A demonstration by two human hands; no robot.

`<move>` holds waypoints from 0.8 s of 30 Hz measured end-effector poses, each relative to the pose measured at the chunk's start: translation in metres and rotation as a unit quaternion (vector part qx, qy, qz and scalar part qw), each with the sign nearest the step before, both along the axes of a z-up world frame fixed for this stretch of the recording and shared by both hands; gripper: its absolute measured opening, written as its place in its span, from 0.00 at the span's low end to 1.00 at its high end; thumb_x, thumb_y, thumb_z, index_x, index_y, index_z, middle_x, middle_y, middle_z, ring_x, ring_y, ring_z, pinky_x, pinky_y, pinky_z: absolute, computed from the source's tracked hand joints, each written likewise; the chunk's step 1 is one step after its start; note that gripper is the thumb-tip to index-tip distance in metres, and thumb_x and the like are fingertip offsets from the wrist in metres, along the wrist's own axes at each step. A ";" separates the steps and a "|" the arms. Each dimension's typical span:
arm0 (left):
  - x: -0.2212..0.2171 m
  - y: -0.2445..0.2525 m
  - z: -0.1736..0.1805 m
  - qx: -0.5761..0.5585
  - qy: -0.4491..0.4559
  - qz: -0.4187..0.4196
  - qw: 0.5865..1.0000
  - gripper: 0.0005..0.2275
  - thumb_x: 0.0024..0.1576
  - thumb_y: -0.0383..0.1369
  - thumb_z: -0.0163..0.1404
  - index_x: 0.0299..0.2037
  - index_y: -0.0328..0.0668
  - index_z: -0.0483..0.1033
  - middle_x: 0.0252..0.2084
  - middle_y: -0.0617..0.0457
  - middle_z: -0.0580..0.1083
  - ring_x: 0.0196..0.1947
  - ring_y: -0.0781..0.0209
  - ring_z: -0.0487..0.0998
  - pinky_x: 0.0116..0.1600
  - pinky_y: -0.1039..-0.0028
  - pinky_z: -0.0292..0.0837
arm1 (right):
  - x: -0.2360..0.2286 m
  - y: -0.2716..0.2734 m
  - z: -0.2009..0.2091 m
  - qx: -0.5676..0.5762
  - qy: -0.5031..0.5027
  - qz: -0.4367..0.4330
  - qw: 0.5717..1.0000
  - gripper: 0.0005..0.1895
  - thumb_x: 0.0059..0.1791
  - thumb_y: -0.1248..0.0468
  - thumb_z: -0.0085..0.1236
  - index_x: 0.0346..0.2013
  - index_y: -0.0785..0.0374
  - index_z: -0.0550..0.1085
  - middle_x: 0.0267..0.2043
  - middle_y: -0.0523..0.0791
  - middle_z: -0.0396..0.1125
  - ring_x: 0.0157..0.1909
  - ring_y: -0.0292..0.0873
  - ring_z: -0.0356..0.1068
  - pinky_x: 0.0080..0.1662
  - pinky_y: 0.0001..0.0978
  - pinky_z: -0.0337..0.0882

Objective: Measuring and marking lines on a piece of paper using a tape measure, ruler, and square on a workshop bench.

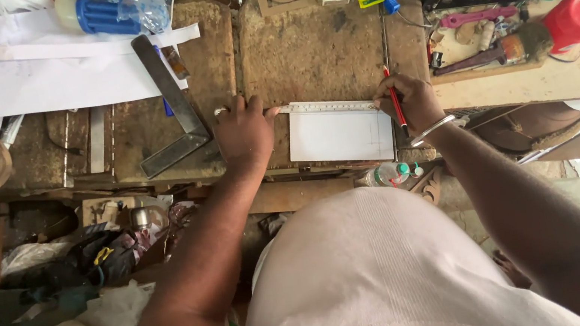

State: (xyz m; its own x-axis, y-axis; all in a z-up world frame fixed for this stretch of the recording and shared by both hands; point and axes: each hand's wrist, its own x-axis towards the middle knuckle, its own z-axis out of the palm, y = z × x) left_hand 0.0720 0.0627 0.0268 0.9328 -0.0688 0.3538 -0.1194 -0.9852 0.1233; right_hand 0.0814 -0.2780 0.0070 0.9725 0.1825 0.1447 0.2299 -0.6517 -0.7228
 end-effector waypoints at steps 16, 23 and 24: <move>-0.006 -0.001 -0.018 -0.021 -0.058 0.003 0.998 0.15 0.54 0.48 0.61 0.36 0.46 0.77 0.40 0.50 0.74 0.45 0.37 0.75 0.43 0.46 0.68 | -0.005 0.003 -0.006 0.047 0.011 -0.026 0.998 0.07 0.49 0.65 0.66 0.39 0.63 0.76 0.33 0.43 0.73 0.34 0.37 0.71 0.39 0.30 0.71; -0.007 -0.001 -0.020 -0.020 -0.078 0.002 0.997 0.14 0.54 0.48 0.61 0.36 0.48 0.77 0.39 0.51 0.73 0.45 0.39 0.75 0.45 0.47 0.68 | -0.006 0.003 -0.006 0.041 -0.021 -0.022 0.999 0.07 0.49 0.66 0.67 0.39 0.64 0.77 0.34 0.44 0.73 0.36 0.36 0.72 0.41 0.30 0.71; -0.006 -0.001 -0.020 -0.024 -0.079 0.001 0.997 0.14 0.54 0.48 0.61 0.36 0.48 0.78 0.39 0.51 0.73 0.44 0.40 0.75 0.45 0.47 0.68 | -0.006 0.003 -0.006 0.052 -0.017 -0.020 0.998 0.07 0.50 0.66 0.66 0.40 0.64 0.76 0.35 0.43 0.74 0.37 0.35 0.73 0.42 0.29 0.72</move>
